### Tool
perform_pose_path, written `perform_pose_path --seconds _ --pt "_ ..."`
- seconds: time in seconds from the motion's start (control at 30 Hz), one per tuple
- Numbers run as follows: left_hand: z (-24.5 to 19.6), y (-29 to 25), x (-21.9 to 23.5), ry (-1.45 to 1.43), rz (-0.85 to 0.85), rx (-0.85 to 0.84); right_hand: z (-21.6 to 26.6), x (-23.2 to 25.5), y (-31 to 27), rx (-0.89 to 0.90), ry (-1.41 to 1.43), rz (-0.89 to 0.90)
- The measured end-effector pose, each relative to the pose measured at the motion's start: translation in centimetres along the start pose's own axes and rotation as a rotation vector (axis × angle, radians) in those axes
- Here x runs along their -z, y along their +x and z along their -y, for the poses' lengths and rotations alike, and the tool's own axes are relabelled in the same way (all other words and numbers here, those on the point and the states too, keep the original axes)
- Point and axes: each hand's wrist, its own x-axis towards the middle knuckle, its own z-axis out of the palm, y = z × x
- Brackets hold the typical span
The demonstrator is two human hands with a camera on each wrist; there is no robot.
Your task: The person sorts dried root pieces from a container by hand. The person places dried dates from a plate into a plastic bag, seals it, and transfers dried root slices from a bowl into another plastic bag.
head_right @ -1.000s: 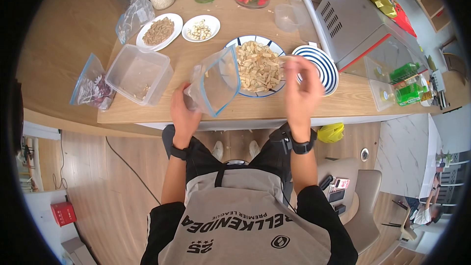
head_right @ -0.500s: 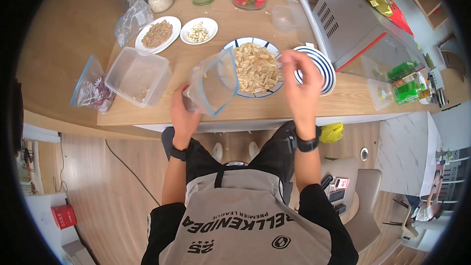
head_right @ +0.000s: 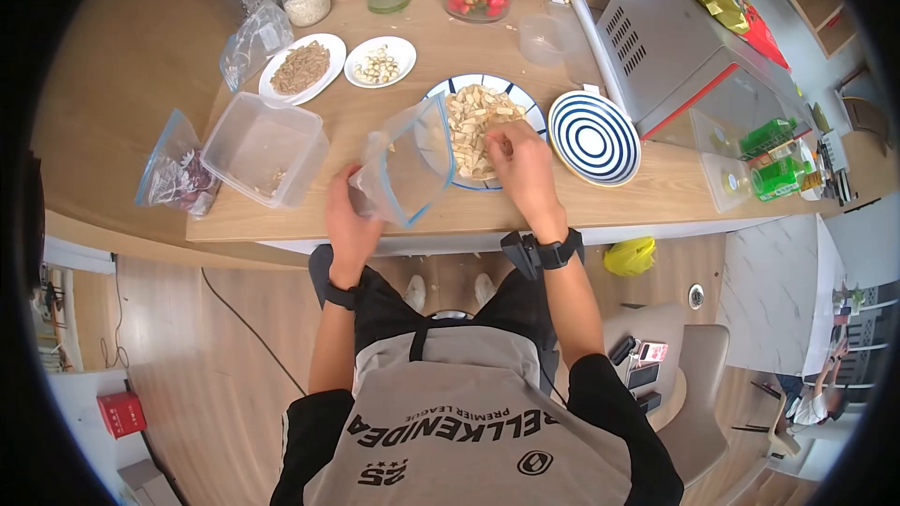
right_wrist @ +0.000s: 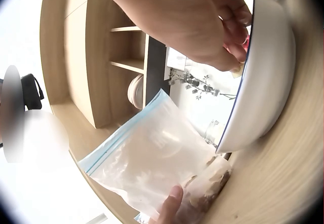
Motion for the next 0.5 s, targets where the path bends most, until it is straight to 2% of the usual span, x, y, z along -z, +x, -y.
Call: perform_pose_path --seconds 0.1,0.2,0.27,0.33,0.37,0.43,0.47,0.5 --pt "0.0 0.2 0.1 0.022 -0.006 -0.024 -0.3 0.1 -0.1 0.01 0.016 -0.042" --pt "0.0 0.1 0.1 0.031 -0.014 -0.023 0.2 0.5 -0.4 -0.073 0.123 -0.053" --pt "0.0 0.0 0.1 0.031 -0.003 -0.006 1.6 2.2 -0.5 -0.038 0.252 -0.184" --pt "-0.2 0.1 0.2 0.029 0.013 0.005 4.0 3.9 -0.6 0.077 0.496 -0.451" --pt "-0.3 0.2 0.2 0.021 0.012 0.011 5.4 4.8 -0.9 0.074 0.494 -0.454" --pt "-0.4 0.3 0.1 0.008 0.014 0.012 7.4 5.9 -1.4 0.173 0.634 -0.772" --pt "-0.3 0.3 0.0 0.008 0.008 0.007 7.5 5.7 -1.8 0.174 0.631 -0.775" --pt "-0.2 0.2 0.0 0.009 0.0 0.003 7.5 5.3 -2.1 0.234 0.547 -0.627"
